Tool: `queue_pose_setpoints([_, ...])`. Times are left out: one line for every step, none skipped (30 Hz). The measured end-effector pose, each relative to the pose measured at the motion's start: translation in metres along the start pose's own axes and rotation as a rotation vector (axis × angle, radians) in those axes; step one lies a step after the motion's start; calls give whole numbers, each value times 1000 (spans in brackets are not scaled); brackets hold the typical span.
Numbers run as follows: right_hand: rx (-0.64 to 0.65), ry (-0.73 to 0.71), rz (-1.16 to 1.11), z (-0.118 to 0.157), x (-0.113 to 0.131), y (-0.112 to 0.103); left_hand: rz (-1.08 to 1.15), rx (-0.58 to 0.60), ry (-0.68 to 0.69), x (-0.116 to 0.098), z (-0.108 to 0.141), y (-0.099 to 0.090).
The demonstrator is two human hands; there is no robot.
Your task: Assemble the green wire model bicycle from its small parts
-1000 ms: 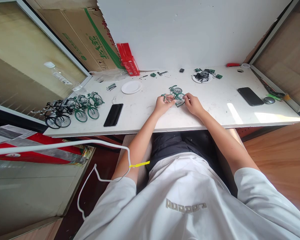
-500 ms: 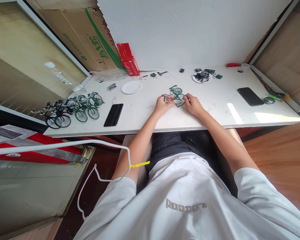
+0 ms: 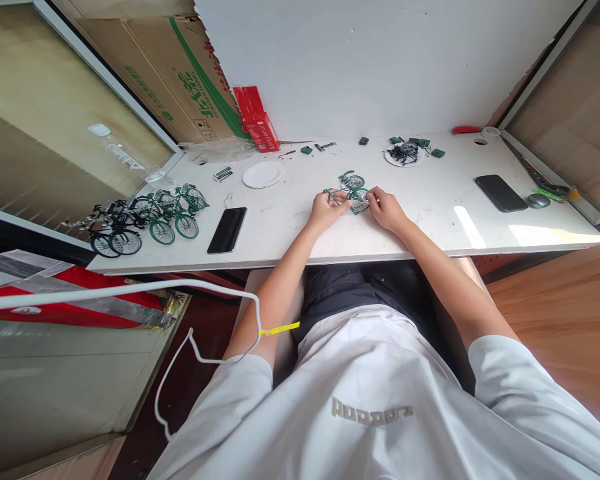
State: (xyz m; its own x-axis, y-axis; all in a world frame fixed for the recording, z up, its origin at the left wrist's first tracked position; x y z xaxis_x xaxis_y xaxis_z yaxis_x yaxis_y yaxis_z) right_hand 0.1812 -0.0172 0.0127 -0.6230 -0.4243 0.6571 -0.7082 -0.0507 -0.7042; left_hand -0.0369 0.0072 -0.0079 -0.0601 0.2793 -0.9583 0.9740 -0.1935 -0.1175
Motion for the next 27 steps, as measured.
queue_pose_setpoints([0, 1, 2, 0, 0, 0, -1, 1, 0, 0, 0, 0])
queue_pose_setpoints([1, 3, 6, 0, 0, 0, -2, 2, 0, 1, 0, 0])
queue_pose_setpoints([2, 5, 9, 0, -1, 0, -4, 1, -1, 1, 0, 0])
queue_pose_setpoints([2, 6, 13, 0, -1, 0, -6, 0, -2, 2, 0, 0])
queue_pose_setpoints([1, 7, 16, -1, -1, 0, -9, 0, -4, 2, -1, 0])
queue_pose_setpoints([-1, 7, 19, -1, -1, 1, -12, 0, -5, 2, -1, -1])
queue_pose_setpoints([0, 7, 20, -1, -2, 1, -14, -1, -5, 3, -1, -1])
queue_pose_setpoints([2, 6, 19, -1, -2, 1, -16, -2, -5, 3, 0, -1])
queue_pose_setpoints([5, 6, 17, -1, -2, 1, -17, -2, -5, 3, 0, -1])
queue_pose_setpoints([8, 5, 16, -1, -3, 2, -18, -2, -5, 3, 0, -1])
queue_pose_setpoints([10, 5, 16, -1, -3, 2, -19, -1, -6, 2, 0, 0])
queue_pose_setpoints([11, 5, 18, -1, -3, 2, -20, -1, -7, 2, 0, 0])
queue_pose_setpoints([10, 6, 23, -1, -3, 2, -22, 0, -8, 2, 0, 0])
queue_pose_setpoints([9, 7, 30, -1, -3, 1, -25, 0, -7, 2, 0, 0])
queue_pose_setpoints([10, 7, 35, -2, -3, 1, -27, 0, -6, 2, 0, 0])
queue_pose_setpoints([11, 8, 39, -2, -4, 1, -29, -2, -6, 3, 0, 0])
queue_pose_setpoints([13, 8, 41, -2, -4, 2, -32, -2, -5, 3, 0, 0])
queue_pose_setpoints([15, 9, 41, -2, -4, 2, -35, -2, -4, 3, 0, 0])
queue_pose_setpoints([18, 9, 40, -2, -4, 2, -37, -1, -2, 3, 0, 0])
queue_pose_setpoints([20, 9, 39, -2, -4, 2, -39, 0, -1, 3, 0, 0])
queue_pose_setpoints([23, 10, 39, -2, -5, 2, -41, -1, 0, 3, 0, -1])
queue_pose_setpoints([25, 11, 40, -2, -5, 3, -44, -1, 2, 3, 0, -1])
queue_pose_setpoints([27, 12, 41, -2, -5, 3, -48, -1, 3, 3, 0, -1])
queue_pose_setpoints([29, 13, 42, -2, -5, 3, -54, -1, 4, 4, 0, -1])
queue_pose_setpoints([32, 13, 43, -2, -5, 3, -62, -2, 6, 4, 0, -1])
queue_pose_setpoints([33, 14, 44, -2, -5, 3, -70, -1, 9, 4, 0, -1])
queue_pose_setpoints([34, 14, 47, -2, -5, 3, -77, 0, 13, 4, 0, -1])
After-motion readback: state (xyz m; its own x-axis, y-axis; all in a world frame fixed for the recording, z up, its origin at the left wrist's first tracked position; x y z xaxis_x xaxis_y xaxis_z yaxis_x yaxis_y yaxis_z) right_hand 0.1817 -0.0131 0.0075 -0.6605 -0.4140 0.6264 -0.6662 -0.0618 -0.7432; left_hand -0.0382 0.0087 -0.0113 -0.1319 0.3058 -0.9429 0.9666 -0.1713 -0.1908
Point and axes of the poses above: each hand's wrist, its own z-axis away from the middle knuckle, its own y-axis out of the palm, x = y × z, the point moved 5 cm from there along -z, towards the middle knuckle, and after that the axes turned 8 degrees about x, right-handed, at the moved point
